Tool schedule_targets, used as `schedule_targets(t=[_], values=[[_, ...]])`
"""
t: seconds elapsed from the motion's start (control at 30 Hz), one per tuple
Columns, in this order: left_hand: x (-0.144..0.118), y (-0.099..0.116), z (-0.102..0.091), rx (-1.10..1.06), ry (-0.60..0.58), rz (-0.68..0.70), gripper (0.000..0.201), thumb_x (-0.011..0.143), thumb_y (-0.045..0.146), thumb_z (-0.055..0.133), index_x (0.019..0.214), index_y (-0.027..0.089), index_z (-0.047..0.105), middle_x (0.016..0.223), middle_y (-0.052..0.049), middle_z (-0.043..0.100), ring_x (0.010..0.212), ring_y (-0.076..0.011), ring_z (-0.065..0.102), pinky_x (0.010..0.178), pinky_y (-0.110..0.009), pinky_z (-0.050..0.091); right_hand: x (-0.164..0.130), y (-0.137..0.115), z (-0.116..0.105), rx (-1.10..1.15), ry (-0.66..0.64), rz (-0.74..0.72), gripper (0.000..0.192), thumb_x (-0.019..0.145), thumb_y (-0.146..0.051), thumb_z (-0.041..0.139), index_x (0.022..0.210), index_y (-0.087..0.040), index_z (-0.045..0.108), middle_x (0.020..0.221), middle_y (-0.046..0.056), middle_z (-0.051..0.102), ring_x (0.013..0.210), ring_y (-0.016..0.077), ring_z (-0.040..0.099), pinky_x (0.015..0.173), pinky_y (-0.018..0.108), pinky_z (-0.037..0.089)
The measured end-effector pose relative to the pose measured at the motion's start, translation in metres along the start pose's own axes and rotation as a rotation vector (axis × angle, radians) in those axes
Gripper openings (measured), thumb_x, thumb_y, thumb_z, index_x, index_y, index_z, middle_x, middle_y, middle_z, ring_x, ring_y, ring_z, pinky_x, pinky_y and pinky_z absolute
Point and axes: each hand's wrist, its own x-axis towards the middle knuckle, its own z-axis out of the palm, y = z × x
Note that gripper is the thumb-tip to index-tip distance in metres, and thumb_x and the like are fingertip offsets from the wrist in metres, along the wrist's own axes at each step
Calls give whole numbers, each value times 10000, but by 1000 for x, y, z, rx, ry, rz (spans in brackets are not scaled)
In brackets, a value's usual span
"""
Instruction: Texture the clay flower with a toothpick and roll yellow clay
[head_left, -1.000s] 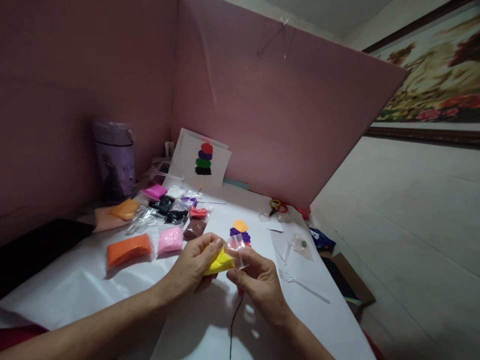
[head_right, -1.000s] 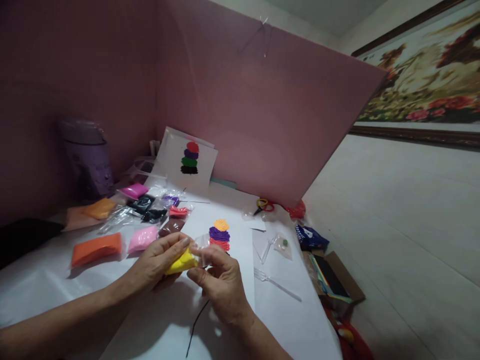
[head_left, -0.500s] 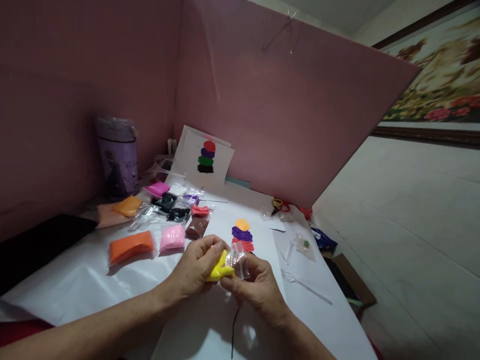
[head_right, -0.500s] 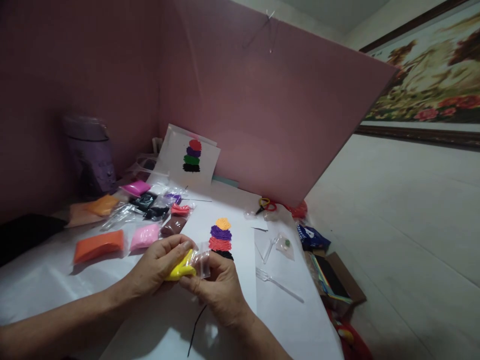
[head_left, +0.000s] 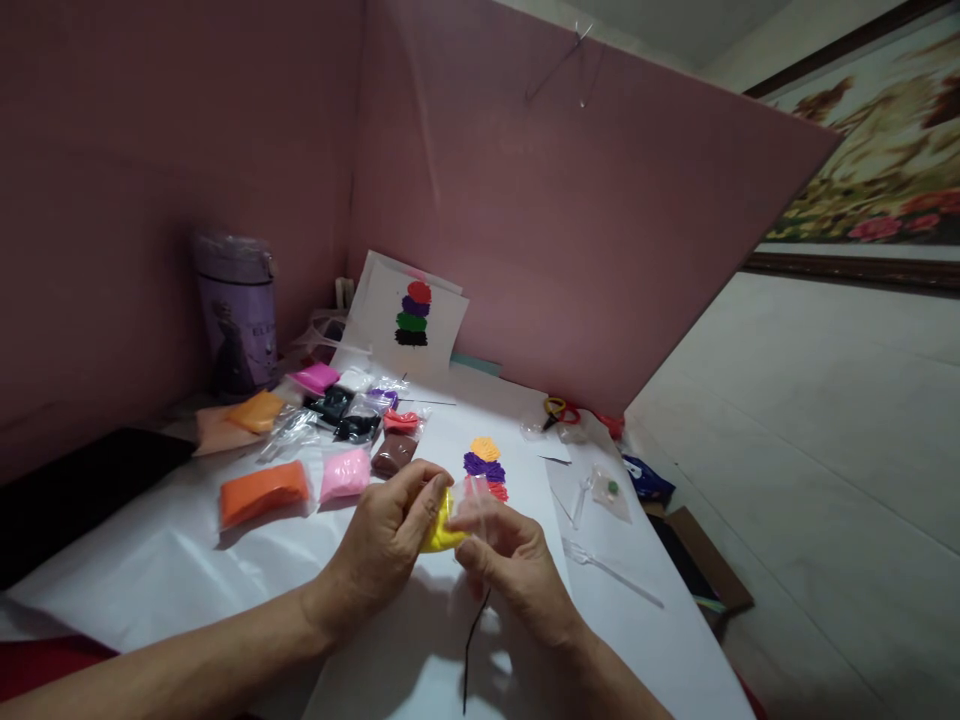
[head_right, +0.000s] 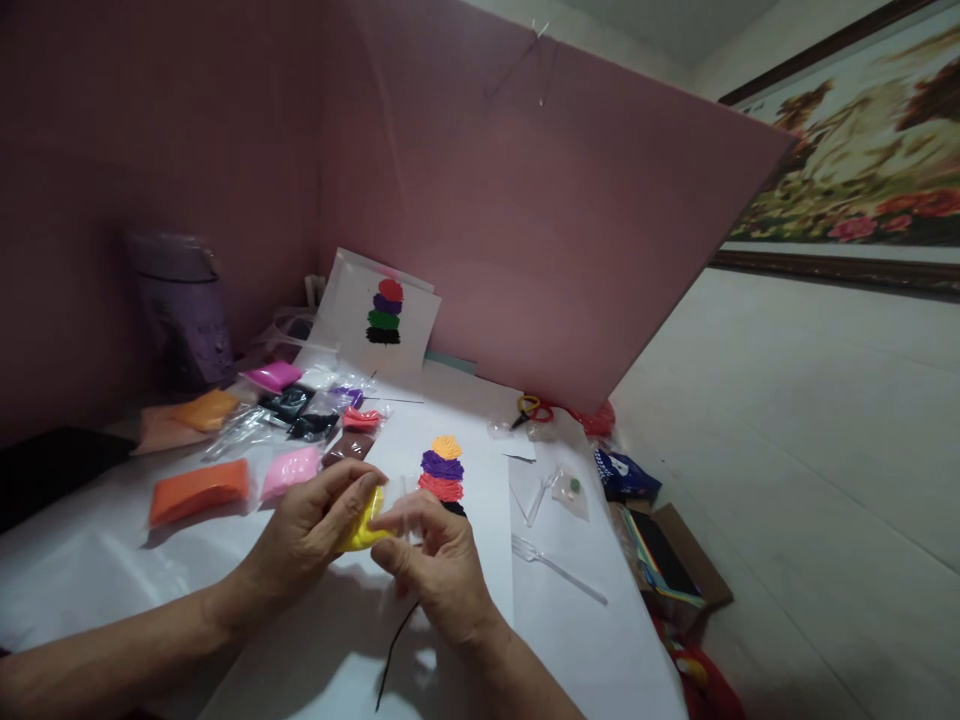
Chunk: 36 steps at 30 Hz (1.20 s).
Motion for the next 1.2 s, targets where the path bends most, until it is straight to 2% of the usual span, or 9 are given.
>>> schedule_targets(t=[0.17, 0.33, 0.43, 0.57, 0.7, 0.9, 1.07, 1.13, 1.2], values=[[-4, -3, 2, 21, -38, 3, 270, 934, 383, 481, 825, 180, 621, 658, 11, 555, 567, -127, 483, 522, -227, 369, 0, 0, 2, 21, -35, 22, 307, 669, -465, 831, 721, -207, 675, 786, -15, 553, 539, 75, 440, 431, 188, 388], [-6, -1, 4, 30, -54, 6, 279, 932, 394, 491, 820, 183, 635, 656, 4, 577, 565, -134, 502, 531, -231, 381, -1, -3, 1, -121, -52, -121, 331, 710, -391, 799, 613, -191, 554, 703, -29, 514, 660, 118, 469, 606, 241, 421], [-5, -1, 2, 53, -13, 54, 264, 942, 374, 489, 837, 183, 638, 643, 12, 564, 540, -126, 498, 509, -222, 381, -2, -3, 1, -184, -7, -143, 266, 725, -344, 777, 645, -200, 568, 730, -23, 529, 689, 131, 490, 592, 243, 410], [-2, -4, -2, 163, 64, 222, 205, 969, 290, 476, 886, 183, 631, 640, 23, 567, 500, -107, 502, 474, -202, 381, -5, -1, 0, -284, 108, -175, 134, 735, -261, 759, 806, -219, 653, 772, -10, 598, 682, 141, 533, 575, 254, 420], [-3, -5, -5, 326, 70, 468, 146, 964, 156, 477, 962, 184, 620, 722, 9, 653, 534, -98, 575, 517, -184, 425, -7, -3, 0, -393, 108, -230, 101, 751, -226, 746, 838, -205, 700, 798, 13, 649, 705, 149, 567, 593, 265, 436], [-8, -1, -5, 457, 116, 634, 162, 945, 71, 489, 1000, 185, 591, 758, 4, 696, 587, -104, 629, 575, -183, 455, -6, -6, 6, -133, 20, 11, 172, 724, -278, 756, 800, -190, 629, 696, -28, 560, 576, 104, 485, 462, 208, 402], [-8, -2, -4, 404, 88, 580, 158, 952, 106, 469, 958, 187, 604, 711, 10, 662, 551, -98, 587, 541, -189, 435, -7, -10, 10, -123, 2, 1, 201, 723, -238, 730, 685, -189, 539, 599, -63, 482, 527, 81, 444, 473, 199, 396], [-6, -3, -3, 310, 62, 451, 124, 960, 181, 485, 987, 188, 606, 695, 10, 642, 545, -103, 577, 527, -194, 435, -7, -11, 9, -159, 36, -40, 184, 728, -207, 714, 673, -183, 540, 601, -60, 498, 518, 74, 447, 479, 200, 397], [-2, -3, -3, 138, 11, 225, 175, 959, 310, 520, 1067, 184, 578, 658, 24, 605, 493, -102, 540, 466, -192, 414, -6, -10, 7, -164, 77, -56, 170, 740, -215, 712, 693, -182, 552, 611, -57, 516, 501, 73, 458, 466, 201, 408]])
